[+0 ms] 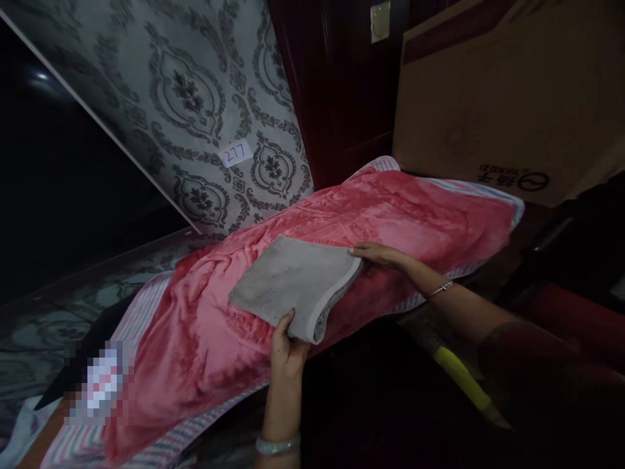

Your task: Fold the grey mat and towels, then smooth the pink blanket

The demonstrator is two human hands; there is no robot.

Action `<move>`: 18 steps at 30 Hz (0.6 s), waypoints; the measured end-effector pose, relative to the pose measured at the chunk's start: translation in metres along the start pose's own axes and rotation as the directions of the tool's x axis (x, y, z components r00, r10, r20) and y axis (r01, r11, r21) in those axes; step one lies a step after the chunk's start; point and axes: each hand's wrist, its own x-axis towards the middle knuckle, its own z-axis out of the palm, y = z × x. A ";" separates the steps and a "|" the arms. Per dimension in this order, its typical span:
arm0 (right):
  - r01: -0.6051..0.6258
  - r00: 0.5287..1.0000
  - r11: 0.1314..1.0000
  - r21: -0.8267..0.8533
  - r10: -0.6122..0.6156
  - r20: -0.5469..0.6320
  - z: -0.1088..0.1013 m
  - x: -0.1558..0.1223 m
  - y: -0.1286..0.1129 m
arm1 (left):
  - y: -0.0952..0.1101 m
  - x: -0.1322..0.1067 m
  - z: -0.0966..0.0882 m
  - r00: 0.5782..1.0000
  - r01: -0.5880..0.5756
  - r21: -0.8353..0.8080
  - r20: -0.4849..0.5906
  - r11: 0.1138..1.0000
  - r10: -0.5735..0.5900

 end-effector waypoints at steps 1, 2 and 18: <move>-0.030 0.999 0.999 0.016 0.029 0.019 0.000 -0.001 -0.002 | 0.003 -0.003 0.002 1.000 0.005 -0.009 -0.010 1.000 -0.005; -0.067 0.996 0.997 0.038 0.065 0.059 0.000 -0.003 -0.002 | 0.006 -0.006 0.004 1.000 0.007 -0.017 -0.019 1.000 -0.008; 0.037 0.917 0.981 0.192 -0.110 0.384 0.045 0.009 -0.002 | 0.023 -0.040 -0.060 0.973 0.038 0.108 -0.229 0.993 -0.013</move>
